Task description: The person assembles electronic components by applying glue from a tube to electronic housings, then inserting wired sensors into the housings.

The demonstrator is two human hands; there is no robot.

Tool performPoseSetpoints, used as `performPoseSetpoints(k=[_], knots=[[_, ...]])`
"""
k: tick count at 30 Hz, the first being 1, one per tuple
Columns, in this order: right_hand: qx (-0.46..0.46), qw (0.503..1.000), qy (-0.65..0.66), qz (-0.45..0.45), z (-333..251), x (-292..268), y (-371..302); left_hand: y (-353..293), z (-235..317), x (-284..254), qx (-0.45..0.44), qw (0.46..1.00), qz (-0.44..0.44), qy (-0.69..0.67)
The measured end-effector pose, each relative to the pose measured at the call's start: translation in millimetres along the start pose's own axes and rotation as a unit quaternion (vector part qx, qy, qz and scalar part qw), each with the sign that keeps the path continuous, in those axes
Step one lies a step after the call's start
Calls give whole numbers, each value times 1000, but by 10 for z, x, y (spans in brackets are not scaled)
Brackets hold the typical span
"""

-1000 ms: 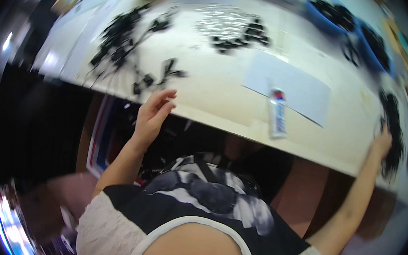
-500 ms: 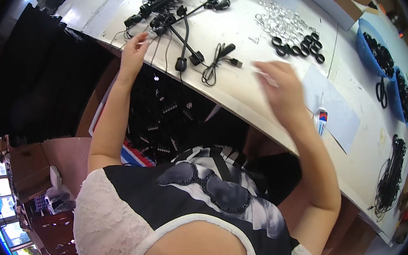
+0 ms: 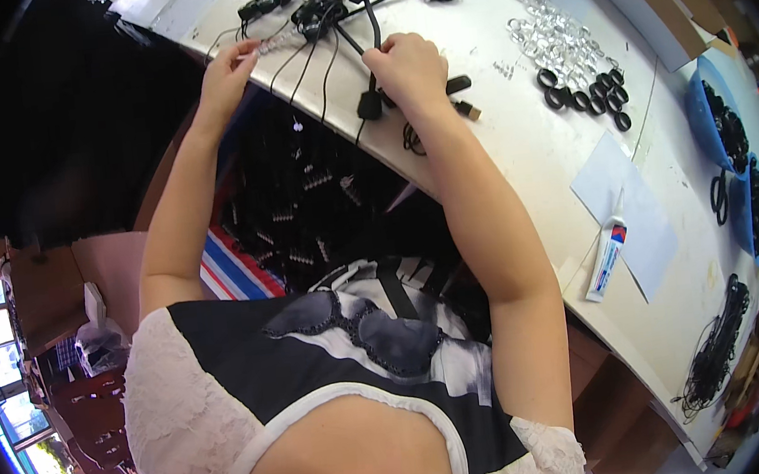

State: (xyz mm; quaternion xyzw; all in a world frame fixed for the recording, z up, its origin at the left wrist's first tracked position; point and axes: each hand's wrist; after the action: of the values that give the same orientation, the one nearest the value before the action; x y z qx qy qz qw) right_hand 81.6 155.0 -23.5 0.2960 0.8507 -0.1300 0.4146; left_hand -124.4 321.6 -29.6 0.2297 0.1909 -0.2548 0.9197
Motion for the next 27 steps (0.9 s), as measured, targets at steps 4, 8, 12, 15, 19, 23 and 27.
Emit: performPoseSetpoints(k=[4,8,12,15,19,23,27], knots=[[13,973,221,58,143,87,42,176,-132,83,55,998,20,12],[2,921,389,29,126,71,-46,405,44,207,109,991,31,65],[22,899,437,5,158,89,-18,752,-25,206,151,947,106,263],[49,915,401,15,209,86,61,925,-18,61,157,943,89,279],[64,927,369,33,301,96,101,681,300,24,14,963,-67,260],[-67,956,167,232,156,98,48,463,37,-103,105,951,-119,267],[-212,944,61,247,-128,0,107,373,-258,48,268,905,-22,331]])
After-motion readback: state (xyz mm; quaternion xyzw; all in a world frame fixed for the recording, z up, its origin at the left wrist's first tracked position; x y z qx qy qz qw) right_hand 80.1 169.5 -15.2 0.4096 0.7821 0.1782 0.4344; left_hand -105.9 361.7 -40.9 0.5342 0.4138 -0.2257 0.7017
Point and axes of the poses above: each hand's wrist, its own y-axis towards the middle knuckle, its own x-axis out of the palm, z = x × y, and after that the axes turned 10 degrees about -y, right-handed
